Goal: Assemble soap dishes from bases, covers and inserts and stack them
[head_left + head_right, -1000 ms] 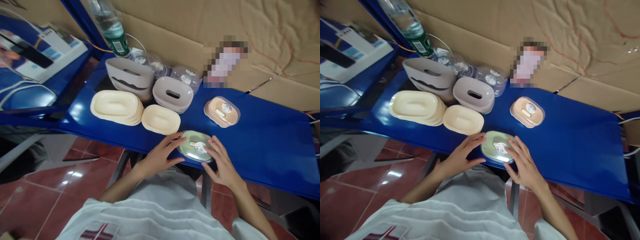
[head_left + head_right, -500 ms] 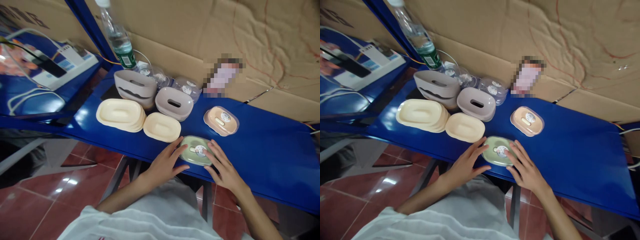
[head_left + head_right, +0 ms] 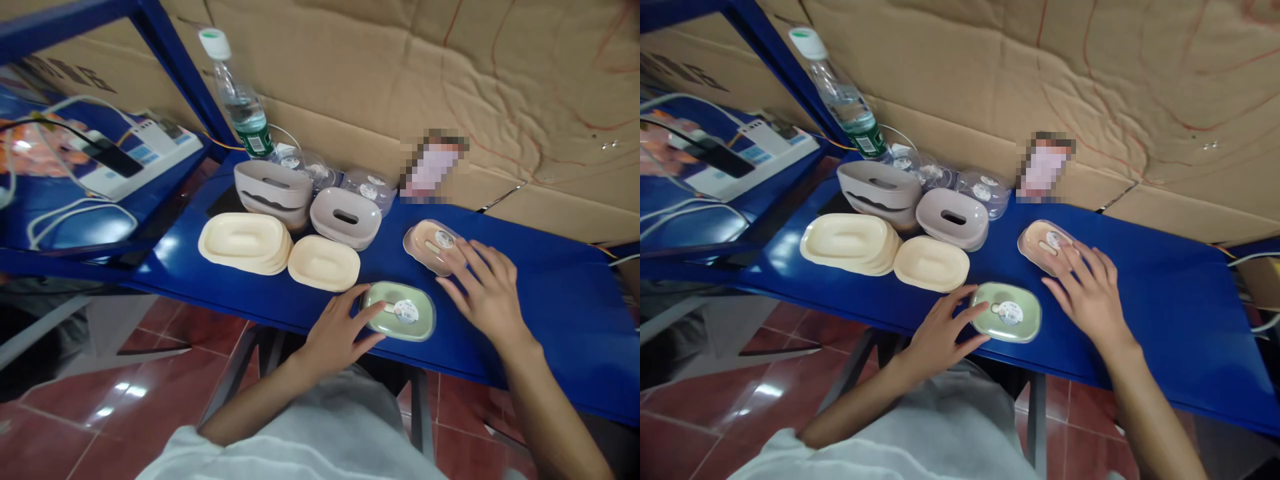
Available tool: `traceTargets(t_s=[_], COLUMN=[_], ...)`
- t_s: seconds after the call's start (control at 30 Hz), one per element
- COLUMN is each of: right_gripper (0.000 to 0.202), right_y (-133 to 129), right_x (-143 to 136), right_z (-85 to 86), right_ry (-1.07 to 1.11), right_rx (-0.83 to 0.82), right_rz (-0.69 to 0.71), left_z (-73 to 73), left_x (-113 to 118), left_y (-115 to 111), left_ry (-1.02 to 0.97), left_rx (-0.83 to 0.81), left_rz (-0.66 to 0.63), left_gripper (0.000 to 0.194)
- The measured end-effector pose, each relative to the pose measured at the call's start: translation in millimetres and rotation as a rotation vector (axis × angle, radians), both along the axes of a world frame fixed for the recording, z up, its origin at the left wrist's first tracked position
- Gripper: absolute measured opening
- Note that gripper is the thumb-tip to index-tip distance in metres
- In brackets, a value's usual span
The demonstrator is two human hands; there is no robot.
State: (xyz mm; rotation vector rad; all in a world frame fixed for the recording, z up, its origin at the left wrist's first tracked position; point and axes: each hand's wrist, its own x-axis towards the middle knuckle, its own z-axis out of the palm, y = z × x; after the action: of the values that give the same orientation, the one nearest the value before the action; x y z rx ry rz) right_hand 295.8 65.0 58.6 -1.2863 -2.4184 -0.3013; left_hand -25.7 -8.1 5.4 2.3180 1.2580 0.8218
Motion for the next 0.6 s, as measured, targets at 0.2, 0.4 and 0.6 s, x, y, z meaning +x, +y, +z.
traceTargets(t_s=[0.2,0.4,0.6], right_gripper=[0.055,0.061,0.067], right_y=[50.2,-3.4,-71.3], right_x=[31.7,13.4,-27.1], right_z=[-14.0,1.9,-6.0], right_ry=[-0.045,-0.025,-0.015], right_rx=[-0.095,-0.046,-0.324], right_rz=[-0.062,-0.137,0.198], left_z=[2.7,9.2,8.8], left_x=[-2.7,6.8,21.9], left_y=[-1.9,3.2,16.4], left_ry=[-0.005,-0.019,-0.037], left_rx=[-0.061,-0.074,-0.061], left_rz=[-0.043,-0.02,-0.068], left_gripper=[0.051,0.051,0.049])
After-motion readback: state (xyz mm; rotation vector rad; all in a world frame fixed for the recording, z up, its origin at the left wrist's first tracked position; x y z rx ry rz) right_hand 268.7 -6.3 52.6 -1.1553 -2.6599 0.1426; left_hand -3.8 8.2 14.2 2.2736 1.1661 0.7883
